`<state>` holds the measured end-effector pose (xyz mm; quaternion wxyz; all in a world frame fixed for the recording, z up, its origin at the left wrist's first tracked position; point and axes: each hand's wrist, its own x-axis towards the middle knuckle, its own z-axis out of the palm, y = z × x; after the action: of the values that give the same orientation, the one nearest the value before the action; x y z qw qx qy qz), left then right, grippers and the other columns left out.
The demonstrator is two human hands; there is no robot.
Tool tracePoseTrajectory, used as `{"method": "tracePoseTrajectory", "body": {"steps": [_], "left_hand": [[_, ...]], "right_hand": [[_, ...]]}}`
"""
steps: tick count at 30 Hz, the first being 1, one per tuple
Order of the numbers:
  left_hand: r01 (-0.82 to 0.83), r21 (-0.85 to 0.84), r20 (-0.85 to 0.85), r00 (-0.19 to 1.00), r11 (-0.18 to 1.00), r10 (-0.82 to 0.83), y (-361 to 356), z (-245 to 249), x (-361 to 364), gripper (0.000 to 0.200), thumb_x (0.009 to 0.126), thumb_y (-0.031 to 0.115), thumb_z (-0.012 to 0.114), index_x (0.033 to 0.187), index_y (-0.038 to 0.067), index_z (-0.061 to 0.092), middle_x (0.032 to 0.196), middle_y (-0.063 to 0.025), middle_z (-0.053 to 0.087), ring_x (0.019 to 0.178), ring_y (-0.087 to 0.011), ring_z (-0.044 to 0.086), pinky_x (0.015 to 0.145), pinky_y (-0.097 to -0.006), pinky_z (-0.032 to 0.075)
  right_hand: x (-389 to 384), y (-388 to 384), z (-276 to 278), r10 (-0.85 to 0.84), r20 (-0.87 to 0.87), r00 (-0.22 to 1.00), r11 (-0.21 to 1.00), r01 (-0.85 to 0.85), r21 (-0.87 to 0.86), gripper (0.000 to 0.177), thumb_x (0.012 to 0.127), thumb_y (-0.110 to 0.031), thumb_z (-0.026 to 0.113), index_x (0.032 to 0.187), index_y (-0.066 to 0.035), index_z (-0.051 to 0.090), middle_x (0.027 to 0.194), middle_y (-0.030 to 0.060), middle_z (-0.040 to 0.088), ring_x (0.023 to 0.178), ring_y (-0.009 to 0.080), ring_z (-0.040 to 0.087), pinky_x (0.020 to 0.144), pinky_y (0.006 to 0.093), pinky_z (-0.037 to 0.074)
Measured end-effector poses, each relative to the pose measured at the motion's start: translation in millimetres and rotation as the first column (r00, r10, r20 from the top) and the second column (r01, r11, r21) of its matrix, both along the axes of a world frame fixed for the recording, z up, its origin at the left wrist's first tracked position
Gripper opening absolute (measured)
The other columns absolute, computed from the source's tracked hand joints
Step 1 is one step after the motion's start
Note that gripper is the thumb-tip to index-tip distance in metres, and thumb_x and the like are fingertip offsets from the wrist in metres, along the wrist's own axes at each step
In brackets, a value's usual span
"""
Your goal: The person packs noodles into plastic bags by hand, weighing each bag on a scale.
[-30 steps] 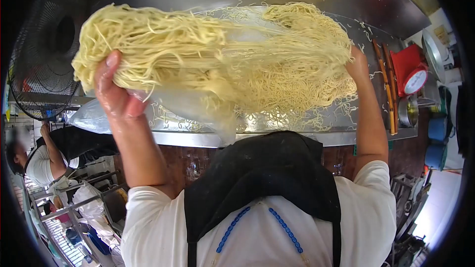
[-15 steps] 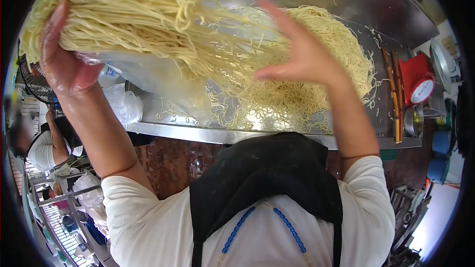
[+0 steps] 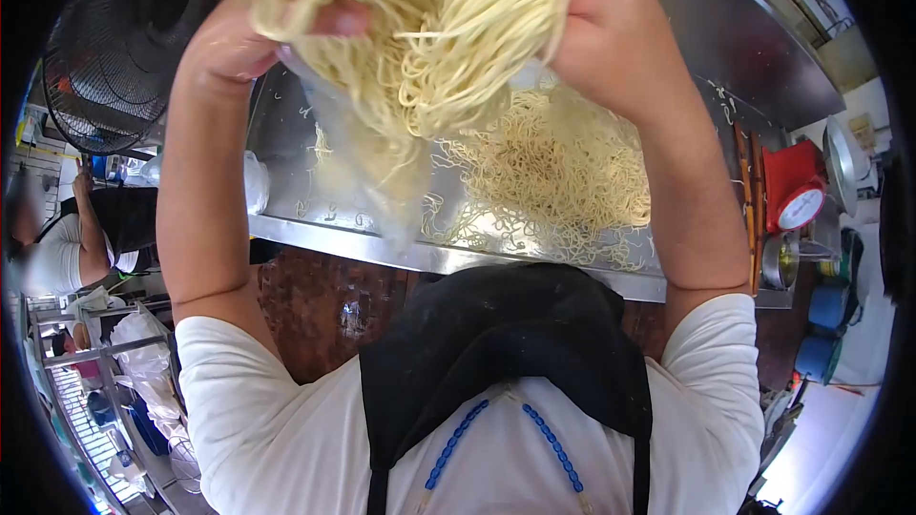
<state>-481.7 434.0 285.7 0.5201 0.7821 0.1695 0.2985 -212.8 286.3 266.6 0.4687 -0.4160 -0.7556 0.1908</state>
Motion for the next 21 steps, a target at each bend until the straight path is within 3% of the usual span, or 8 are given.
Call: {"method": "tracePoseTrajectory", "body": {"steps": [2,4,6,10,14,16,17,21], "left_hand": [[0.242,0.097,-0.308,0.930,0.965,-0.202,-8.4,-9.0,25.9,0.037,0.084,0.018,0.069,0.117,0.002,0.066,0.112,-0.0139,0.070,0.106,-0.0273,0.067,0.093,-0.0392,0.053],[0.366,0.467,-0.535,0.842,0.805,-0.073,-26.3,-36.9,52.9,0.037,0.082,0.022,0.071,0.114,0.004,0.067,0.108,-0.0172,0.071,0.104,-0.0309,0.067,0.090,-0.0391,0.053],[0.267,0.307,-0.917,0.341,0.914,0.208,-39.1,-88.9,76.4,0.046,0.077,0.021,0.074,0.119,0.006,0.064,0.111,-0.0200,0.069,0.105,-0.0345,0.066,0.090,-0.0390,0.053],[-0.045,0.239,-0.732,0.648,0.970,0.211,-39.4,-228.9,9.8,0.044,0.078,0.019,0.071,0.119,0.005,0.066,0.102,-0.0201,0.071,0.097,-0.0340,0.069,0.085,-0.0396,0.054],[-0.565,0.182,-0.531,0.632,0.805,0.564,-52.3,-242.9,-11.6,0.034,0.086,0.005,0.059,0.119,0.000,0.066,0.091,-0.0118,0.073,0.082,-0.0159,0.068,0.074,-0.0291,0.054],[-0.622,0.157,-0.179,0.746,0.767,0.641,-79.5,-212.3,23.8,0.024,0.093,0.006,0.055,0.111,-0.001,0.069,0.093,-0.0101,0.073,0.082,-0.0148,0.066,0.077,-0.0272,0.052],[-0.607,0.157,-0.148,0.765,0.779,0.626,-94.6,-183.5,38.6,0.023,0.094,0.007,0.056,0.111,-0.001,0.069,0.094,-0.0096,0.073,0.084,-0.0151,0.066,0.079,-0.0269,0.051],[-0.608,-0.010,-0.119,0.789,0.794,0.603,-89.7,-210.4,36.7,0.023,0.097,0.010,0.056,0.111,0.000,0.070,0.088,-0.0053,0.071,0.079,-0.0104,0.062,0.074,-0.0243,0.049]], "right_hand": [[-16.2,10.7,-2.9,-0.179,0.203,0.963,0.945,0.110,0.309,0.049,0.078,-0.020,0.077,0.122,-0.005,0.060,0.096,0.0172,0.071,0.086,0.0284,0.069,0.078,0.0406,0.054],[-14.6,46.0,-59.1,-0.073,0.370,0.926,0.995,0.041,0.093,0.060,0.077,-0.030,0.079,0.128,-0.009,0.057,0.104,0.0181,0.070,0.095,0.0317,0.068,0.086,0.0426,0.053],[-14.7,55.3,-111.2,0.103,0.533,0.840,0.914,0.132,-0.384,0.052,0.082,-0.040,0.076,0.124,-0.014,0.063,0.110,0.0152,0.070,0.103,0.0321,0.067,0.092,0.0420,0.052],[12.1,41.2,-261.7,0.079,0.537,0.840,0.792,0.274,-0.546,0.036,0.084,-0.028,0.073,0.115,-0.012,0.068,0.107,0.0142,0.071,0.099,0.0313,0.069,0.088,0.0403,0.053],[-32.8,33.2,-208.0,0.009,0.273,0.962,0.759,0.171,-0.629,0.037,0.077,-0.013,0.074,0.113,-0.010,0.068,0.100,0.0147,0.072,0.093,0.0313,0.070,0.081,0.0386,0.054],[-86.8,37.9,-204.8,-0.106,0.240,0.965,0.941,0.175,-0.288,0.033,0.076,-0.010,0.071,0.109,-0.008,0.067,0.096,0.0173,0.071,0.091,0.0336,0.069,0.079,0.0401,0.054],[-104.2,53.1,-217.1,0.065,0.253,0.965,0.850,0.079,-0.521,0.032,0.079,-0.016,0.068,0.110,-0.008,0.067,0.099,0.0197,0.071,0.094,0.0365,0.068,0.082,0.0425,0.053],[-126.9,60.6,-280.5,0.194,0.376,0.906,0.881,0.007,-0.472,0.027,0.083,-0.016,0.062,0.107,-0.009,0.072,0.109,0.0170,0.071,0.093,0.0341,0.069,0.080,0.0429,0.054]]}}
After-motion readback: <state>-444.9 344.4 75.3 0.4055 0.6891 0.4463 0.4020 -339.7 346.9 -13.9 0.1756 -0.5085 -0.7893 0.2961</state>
